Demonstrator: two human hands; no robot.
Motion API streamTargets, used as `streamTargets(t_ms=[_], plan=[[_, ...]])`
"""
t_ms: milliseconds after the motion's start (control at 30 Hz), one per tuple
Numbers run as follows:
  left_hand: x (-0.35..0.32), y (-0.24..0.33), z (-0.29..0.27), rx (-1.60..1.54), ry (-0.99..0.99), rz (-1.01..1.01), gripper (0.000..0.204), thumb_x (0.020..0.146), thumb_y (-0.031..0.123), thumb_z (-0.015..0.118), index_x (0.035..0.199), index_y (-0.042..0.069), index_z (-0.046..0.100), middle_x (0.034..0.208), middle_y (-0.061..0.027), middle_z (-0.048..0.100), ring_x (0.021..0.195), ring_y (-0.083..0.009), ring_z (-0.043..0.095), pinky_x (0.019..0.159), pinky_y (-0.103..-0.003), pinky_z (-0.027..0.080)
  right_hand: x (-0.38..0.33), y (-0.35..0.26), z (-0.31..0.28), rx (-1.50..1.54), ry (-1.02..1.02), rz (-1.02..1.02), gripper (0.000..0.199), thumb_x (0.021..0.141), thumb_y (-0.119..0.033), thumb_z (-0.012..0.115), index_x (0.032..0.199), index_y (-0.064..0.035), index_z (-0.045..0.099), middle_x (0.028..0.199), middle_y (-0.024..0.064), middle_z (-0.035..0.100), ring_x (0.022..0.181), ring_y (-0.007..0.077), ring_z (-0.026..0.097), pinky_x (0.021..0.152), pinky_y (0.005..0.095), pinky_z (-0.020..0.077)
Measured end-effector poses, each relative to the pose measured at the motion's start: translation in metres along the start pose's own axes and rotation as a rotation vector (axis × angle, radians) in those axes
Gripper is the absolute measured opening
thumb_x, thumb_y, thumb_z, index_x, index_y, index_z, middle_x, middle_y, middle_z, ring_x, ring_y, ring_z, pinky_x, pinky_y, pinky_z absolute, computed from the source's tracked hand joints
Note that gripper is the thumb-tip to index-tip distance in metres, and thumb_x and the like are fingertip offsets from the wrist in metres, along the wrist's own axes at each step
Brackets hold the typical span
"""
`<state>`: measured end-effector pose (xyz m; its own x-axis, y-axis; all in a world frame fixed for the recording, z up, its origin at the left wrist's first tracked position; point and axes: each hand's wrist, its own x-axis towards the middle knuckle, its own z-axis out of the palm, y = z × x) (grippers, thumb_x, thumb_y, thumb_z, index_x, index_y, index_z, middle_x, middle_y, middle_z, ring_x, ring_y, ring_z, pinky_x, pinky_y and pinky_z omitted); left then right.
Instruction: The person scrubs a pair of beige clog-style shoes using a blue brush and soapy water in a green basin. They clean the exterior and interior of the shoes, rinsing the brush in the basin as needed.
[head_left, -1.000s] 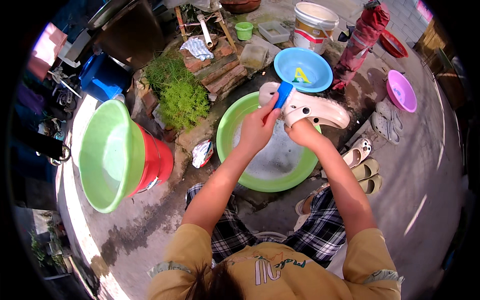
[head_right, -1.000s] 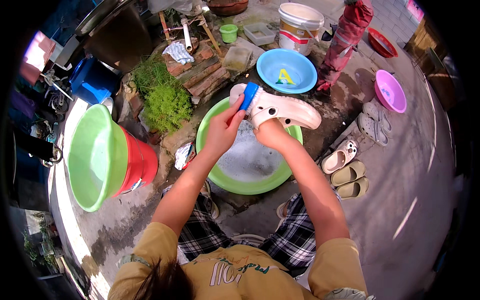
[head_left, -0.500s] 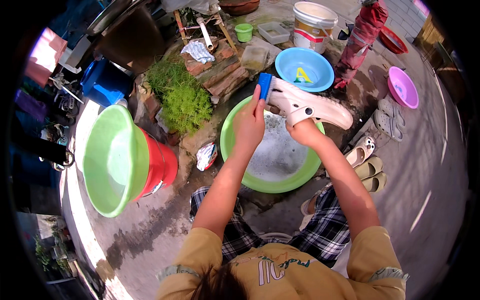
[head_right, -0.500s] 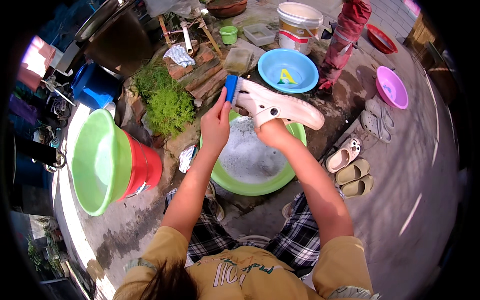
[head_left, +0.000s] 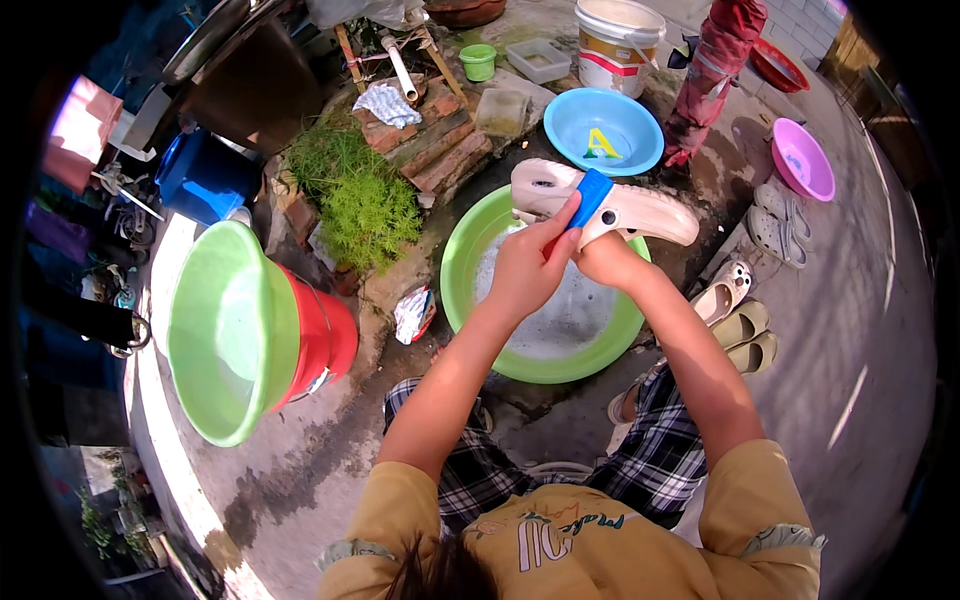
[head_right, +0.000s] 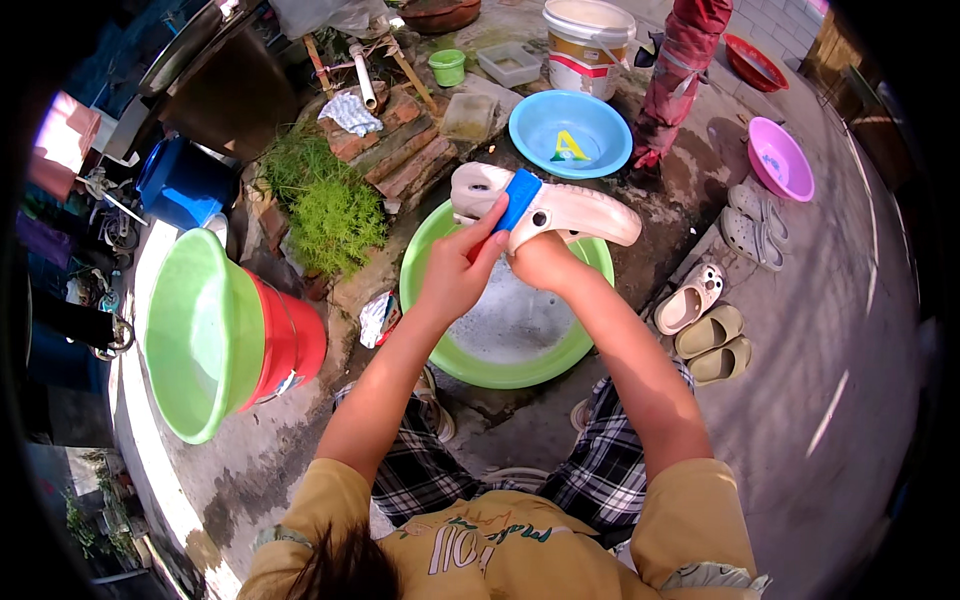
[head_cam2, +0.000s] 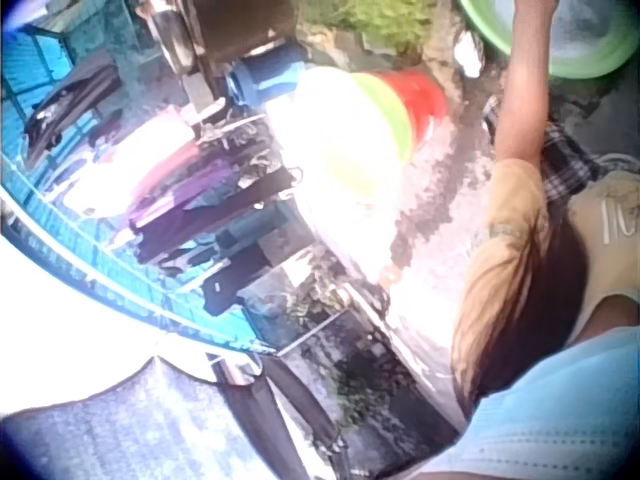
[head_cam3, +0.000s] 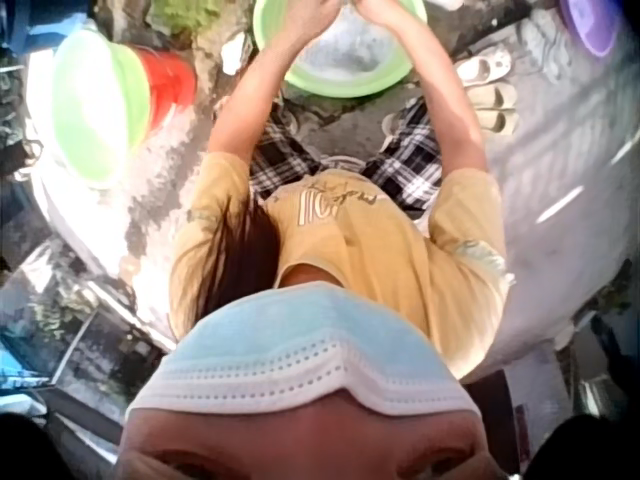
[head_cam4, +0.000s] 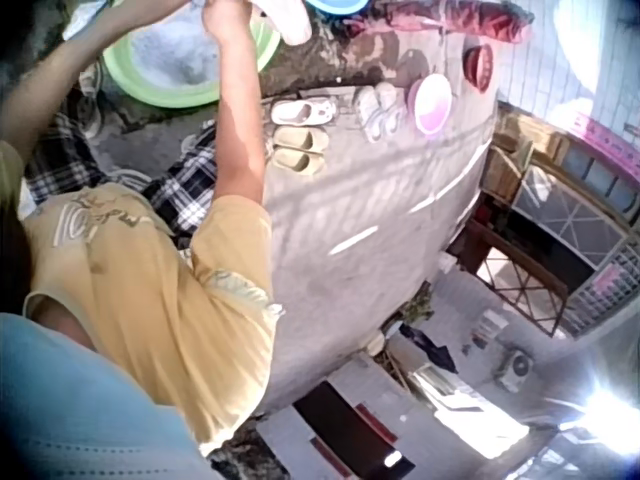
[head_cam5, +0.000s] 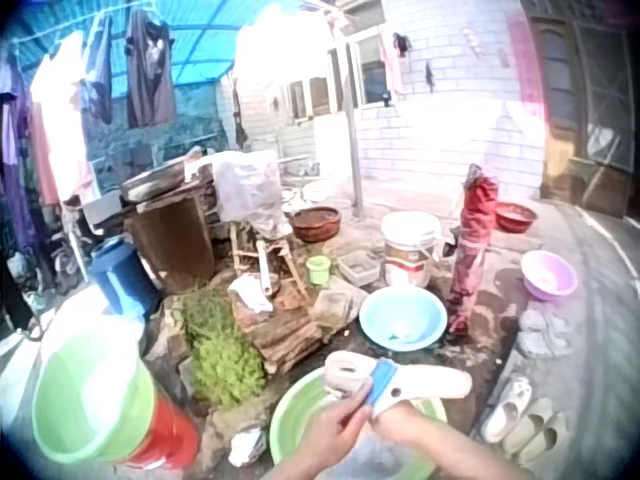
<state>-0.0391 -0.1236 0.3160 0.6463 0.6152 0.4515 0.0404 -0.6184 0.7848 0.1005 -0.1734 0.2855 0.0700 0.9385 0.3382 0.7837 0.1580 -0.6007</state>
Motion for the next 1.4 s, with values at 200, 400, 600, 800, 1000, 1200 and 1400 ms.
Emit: streamTargets(t_ms=[200, 400, 600, 800, 1000, 1200, 1400], plan=[[0.013, -0.025, -0.028, 0.172, 0.183, -0.282, 0.038, 0.086, 0.017, 0.058, 0.124, 0.017, 0.052, 0.054, -0.0024, 0.042, 0.050, -0.0062, 0.035, 0.046, -0.022, 0.033, 0.005, -0.019, -0.013, -0.029, -0.113, 0.046, 0.061, 0.073, 0.009, 0.045, 0.131, -0.0081, 0.037, 0.133, 0.0214, 0.036, 0.123, 0.0373, 0.035, 0.099, 0.0418, 0.0332], [-0.005, 0.010, 0.000, 0.173, 0.008, -0.010, 0.039, 0.084, 0.016, 0.059, 0.123, 0.018, 0.055, 0.057, -0.0077, 0.050, 0.053, -0.0093, 0.042, 0.053, -0.026, 0.038, 0.002, -0.010, -0.016, 0.083, -0.360, 0.245, 0.056, 0.073, 0.008, 0.046, 0.127, -0.0049, 0.039, 0.126, 0.0221, 0.043, 0.117, 0.0380, 0.041, 0.094, 0.0421, 0.0382], [0.016, -0.029, -0.027, 0.056, 0.310, -0.341, 0.040, 0.088, 0.014, 0.055, 0.127, 0.012, 0.048, 0.059, 0.0025, 0.044, 0.054, -0.0051, 0.035, 0.048, -0.021, 0.033, 0.002, -0.006, -0.015, 0.204, -0.019, 0.256, 0.060, 0.074, -0.005, 0.054, 0.131, -0.0020, 0.036, 0.129, 0.0204, 0.042, 0.120, 0.0327, 0.042, 0.097, 0.0358, 0.0358], [0.006, -0.002, 0.002, 0.388, 0.136, 0.023, 0.039, 0.086, 0.012, 0.056, 0.125, 0.014, 0.052, 0.065, -0.0083, 0.056, 0.054, -0.0084, 0.042, 0.052, -0.023, 0.037, 0.008, -0.009, -0.016, 0.549, -0.116, 0.358, 0.064, 0.072, -0.005, 0.052, 0.132, -0.0001, 0.034, 0.130, 0.0180, 0.041, 0.120, 0.0282, 0.039, 0.100, 0.0341, 0.0314], [0.010, -0.002, -0.005, 0.166, 0.079, -0.187, 0.034, 0.087, 0.018, 0.053, 0.120, 0.015, 0.056, 0.064, -0.0106, 0.059, 0.058, -0.0267, 0.057, 0.055, -0.037, 0.043, 0.005, -0.015, -0.019, 0.502, -0.109, 0.433, 0.059, 0.071, -0.005, 0.053, 0.127, 0.0017, 0.038, 0.110, 0.0149, 0.053, 0.102, 0.0235, 0.051, 0.085, 0.0305, 0.0404], [0.025, -0.028, -0.020, 0.325, 0.381, -0.301, 0.038, 0.089, 0.016, 0.054, 0.126, 0.012, 0.050, 0.057, -0.0093, 0.050, 0.049, -0.0114, 0.041, 0.048, -0.026, 0.038, 0.010, -0.027, -0.024, 0.739, -0.096, 0.636, 0.053, 0.069, -0.005, 0.056, 0.120, 0.0056, 0.045, 0.105, 0.0136, 0.055, 0.097, 0.0234, 0.051, 0.081, 0.0296, 0.0409], [0.001, -0.007, -0.003, 0.304, 0.119, 0.008, 0.038, 0.087, 0.015, 0.056, 0.125, 0.013, 0.052, 0.068, -0.0115, 0.056, 0.053, -0.0205, 0.050, 0.053, -0.030, 0.042, 0.011, -0.020, -0.029, 0.884, -0.042, 0.696, 0.037, 0.067, -0.002, 0.058, 0.103, 0.0029, 0.053, 0.089, 0.0074, 0.055, 0.077, 0.0150, 0.051, 0.067, 0.0258, 0.0380]])
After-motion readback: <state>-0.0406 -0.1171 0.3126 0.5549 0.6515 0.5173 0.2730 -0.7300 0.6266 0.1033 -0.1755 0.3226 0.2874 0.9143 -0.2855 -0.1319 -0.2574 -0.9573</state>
